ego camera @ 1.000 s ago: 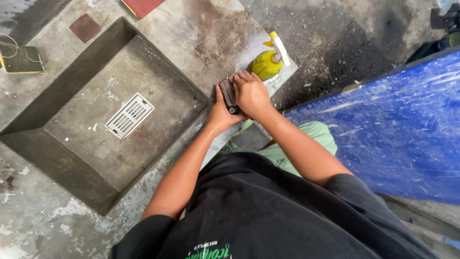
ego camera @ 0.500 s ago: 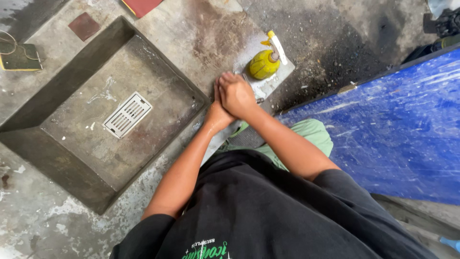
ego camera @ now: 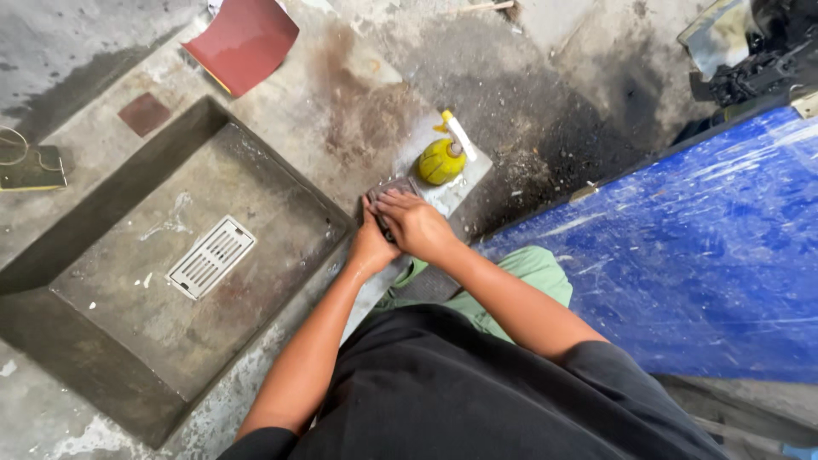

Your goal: The person scrubs a small metal part with a sanding block on a concrete sink surface, then sprays it with a cleaning solution and continues scrubbing. The person uses both hands to hold and rub the part, occasionally adjusting its position.

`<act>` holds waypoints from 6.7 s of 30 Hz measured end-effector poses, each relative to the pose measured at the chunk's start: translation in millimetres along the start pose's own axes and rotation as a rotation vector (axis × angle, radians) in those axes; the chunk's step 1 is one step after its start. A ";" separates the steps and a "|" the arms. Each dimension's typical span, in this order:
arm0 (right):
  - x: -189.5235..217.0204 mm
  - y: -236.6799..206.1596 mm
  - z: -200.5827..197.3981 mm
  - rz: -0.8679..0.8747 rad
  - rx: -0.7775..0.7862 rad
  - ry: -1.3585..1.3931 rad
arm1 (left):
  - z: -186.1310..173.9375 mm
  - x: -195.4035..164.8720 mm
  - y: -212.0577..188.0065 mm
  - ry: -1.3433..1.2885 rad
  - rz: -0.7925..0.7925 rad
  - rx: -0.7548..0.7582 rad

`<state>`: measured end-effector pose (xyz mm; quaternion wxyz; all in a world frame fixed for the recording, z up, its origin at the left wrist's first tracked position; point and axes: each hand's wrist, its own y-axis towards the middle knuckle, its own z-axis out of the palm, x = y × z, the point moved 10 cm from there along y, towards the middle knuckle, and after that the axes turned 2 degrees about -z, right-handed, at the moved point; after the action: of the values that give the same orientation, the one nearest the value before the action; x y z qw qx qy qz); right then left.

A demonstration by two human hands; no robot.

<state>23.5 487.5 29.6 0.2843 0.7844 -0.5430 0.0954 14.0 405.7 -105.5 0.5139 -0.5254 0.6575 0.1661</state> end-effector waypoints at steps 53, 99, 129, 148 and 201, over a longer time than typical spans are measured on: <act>-30.8 -1.9 -0.9 0.093 0.005 -0.065 | -2.5 -8.4 -8.7 -0.024 0.010 0.003; 3.1 5.0 23.1 0.024 0.108 -0.083 | -5.2 -33.6 -2.0 0.264 0.310 -0.094; 37.4 -36.0 -2.8 0.156 0.075 -0.118 | 6.6 18.3 -4.1 0.081 -0.134 0.013; 13.7 -21.6 19.2 0.311 0.103 -0.133 | 1.8 2.0 -3.0 0.109 0.141 -0.114; 33.5 -39.0 -0.1 0.299 -0.047 -0.206 | 12.5 30.2 -12.7 0.117 -0.025 -0.112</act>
<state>72.0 470.5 31.8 0.2281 0.6937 -0.6818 0.0428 33.7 394.5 -132.4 0.4465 -0.5704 0.6693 0.1652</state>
